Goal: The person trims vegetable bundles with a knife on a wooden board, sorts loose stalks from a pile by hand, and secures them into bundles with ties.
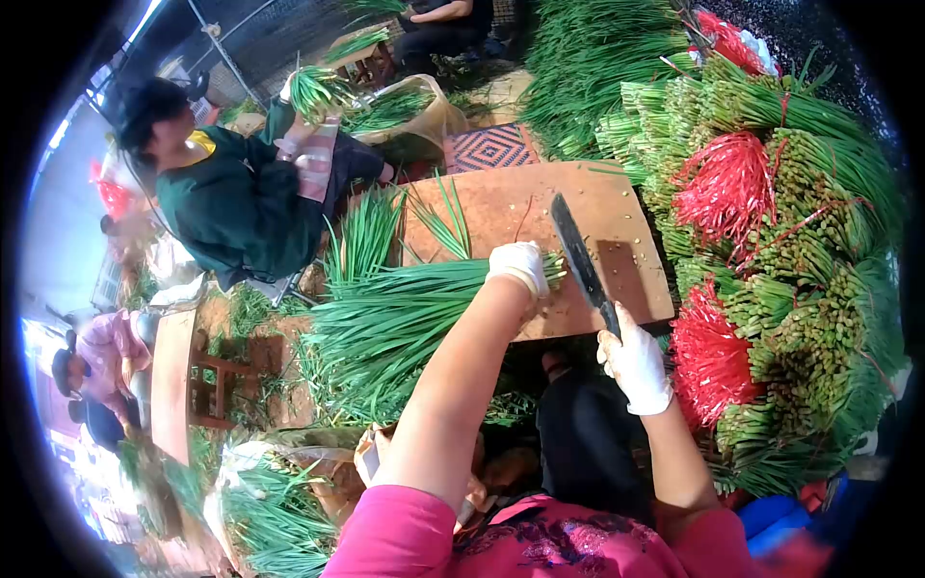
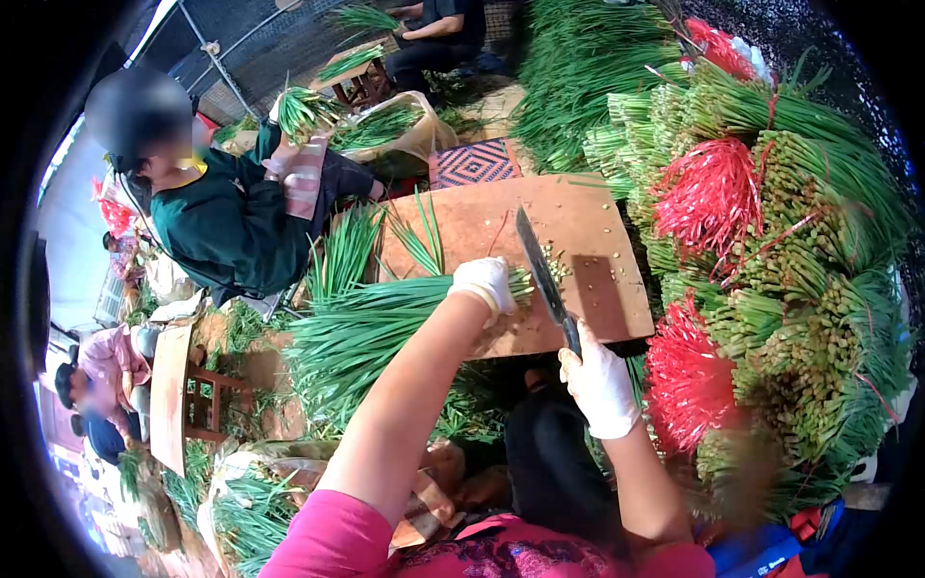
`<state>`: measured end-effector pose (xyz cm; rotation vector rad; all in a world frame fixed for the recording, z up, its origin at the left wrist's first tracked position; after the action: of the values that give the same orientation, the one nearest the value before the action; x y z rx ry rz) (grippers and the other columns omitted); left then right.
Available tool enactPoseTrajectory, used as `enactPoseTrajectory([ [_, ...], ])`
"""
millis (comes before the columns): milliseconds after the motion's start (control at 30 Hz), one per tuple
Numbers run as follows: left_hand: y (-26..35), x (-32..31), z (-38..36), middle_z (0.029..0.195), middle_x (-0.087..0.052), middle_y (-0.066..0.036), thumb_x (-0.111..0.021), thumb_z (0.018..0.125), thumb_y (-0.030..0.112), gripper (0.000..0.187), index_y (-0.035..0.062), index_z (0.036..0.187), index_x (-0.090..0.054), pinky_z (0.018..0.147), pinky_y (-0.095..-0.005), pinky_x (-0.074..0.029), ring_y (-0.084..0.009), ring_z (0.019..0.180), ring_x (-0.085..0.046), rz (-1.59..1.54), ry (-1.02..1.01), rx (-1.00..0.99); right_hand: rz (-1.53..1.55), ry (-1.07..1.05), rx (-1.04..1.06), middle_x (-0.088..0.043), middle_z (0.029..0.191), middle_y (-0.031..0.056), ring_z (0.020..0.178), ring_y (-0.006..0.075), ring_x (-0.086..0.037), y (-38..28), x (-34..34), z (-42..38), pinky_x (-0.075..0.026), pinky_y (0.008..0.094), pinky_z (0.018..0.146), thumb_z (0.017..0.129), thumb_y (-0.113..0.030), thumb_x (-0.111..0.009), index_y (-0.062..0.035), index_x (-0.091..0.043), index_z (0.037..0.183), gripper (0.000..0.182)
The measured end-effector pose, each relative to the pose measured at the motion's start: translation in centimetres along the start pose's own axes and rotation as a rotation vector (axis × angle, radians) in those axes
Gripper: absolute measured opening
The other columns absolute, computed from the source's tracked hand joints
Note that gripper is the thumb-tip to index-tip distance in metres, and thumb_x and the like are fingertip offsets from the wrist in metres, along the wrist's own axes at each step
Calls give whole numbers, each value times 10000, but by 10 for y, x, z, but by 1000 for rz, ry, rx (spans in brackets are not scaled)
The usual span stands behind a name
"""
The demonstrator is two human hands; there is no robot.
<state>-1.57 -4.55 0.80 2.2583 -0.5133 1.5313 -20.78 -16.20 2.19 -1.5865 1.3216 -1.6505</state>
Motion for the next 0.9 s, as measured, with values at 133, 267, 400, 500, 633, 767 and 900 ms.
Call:
enactPoseTrajectory([
  [133, -3, -5, 2, 969, -675, -138, -774, 588, 337, 544, 59, 1026, -612, 780, -360, -518, -273, 922, -653, -18, 41, -2, 48, -63, -64, -553, 597, 38, 437, 125, -510, 21, -13, -2, -406, 282, 405, 879, -118, -540, -39, -449, 1262, 401],
  [267, -5, -9, 4, 969, -676, -129, -771, 585, 346, 542, 77, 1028, -614, 775, -365, -515, -272, 917, -654, -27, 49, -6, 89, -43, -88, -529, 579, 22, 431, 120, -497, 20, -20, -6, -391, 276, 387, 881, -122, -539, -42, -477, 1176, 312],
  [400, -6, -14, 9, 969, -678, -118, -753, 582, 353, 538, 98, 1036, -615, 772, -361, -514, -261, 921, -654, -20, 76, -16, 292, -132, -269, -446, 563, 0, 422, 91, -427, 0, -23, -6, -347, 254, 357, 888, -113, -514, -66, -445, 920, 89],
  [500, -9, -18, 11, 972, -679, -109, -726, 592, 345, 519, 107, 1040, -617, 772, -360, -513, -252, 925, -654, -18, 80, -32, 195, -184, -273, -436, 567, -1, 423, 87, -417, -5, -20, -1, -339, 250, 355, 889, -114, -490, -68, -441, 922, 75],
  [633, -8, -22, 12, 980, -679, -99, -695, 612, 326, 489, 114, 1046, -620, 772, -362, -513, -246, 928, -654, -22, 94, -38, 334, -264, -324, -398, 554, -14, 395, 89, -365, -5, -29, 19, -299, 249, 333, 887, -119, -466, -74, -437, 937, 73],
  [767, -6, -30, 14, 986, -679, -96, -693, 619, 312, 476, 101, 1039, -620, 763, -362, -516, -243, 924, -656, 19, 143, -43, 259, -195, -337, -460, 559, 56, 412, 186, -444, 30, -72, 66, -356, 332, 363, 861, -148, -480, -55, -476, 960, 136],
  [900, -5, -23, 10, 969, -682, -94, -688, 628, 285, 449, 100, 1032, -624, 752, -358, -519, -246, 911, -660, 26, 170, -9, -21, 1, -180, -565, 693, 214, 647, 375, -562, 72, -98, 94, -435, 461, 565, 842, -171, -491, -14, -494, 951, 191],
])
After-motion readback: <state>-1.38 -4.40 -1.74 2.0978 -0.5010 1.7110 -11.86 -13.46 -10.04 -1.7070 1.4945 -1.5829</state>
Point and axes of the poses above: each hand's wrist, its own z-axis towards the middle knuckle, its own x-axis out of the back of the hand, y = z × x, the point moved 3 cm from there along z, towards the middle knuckle
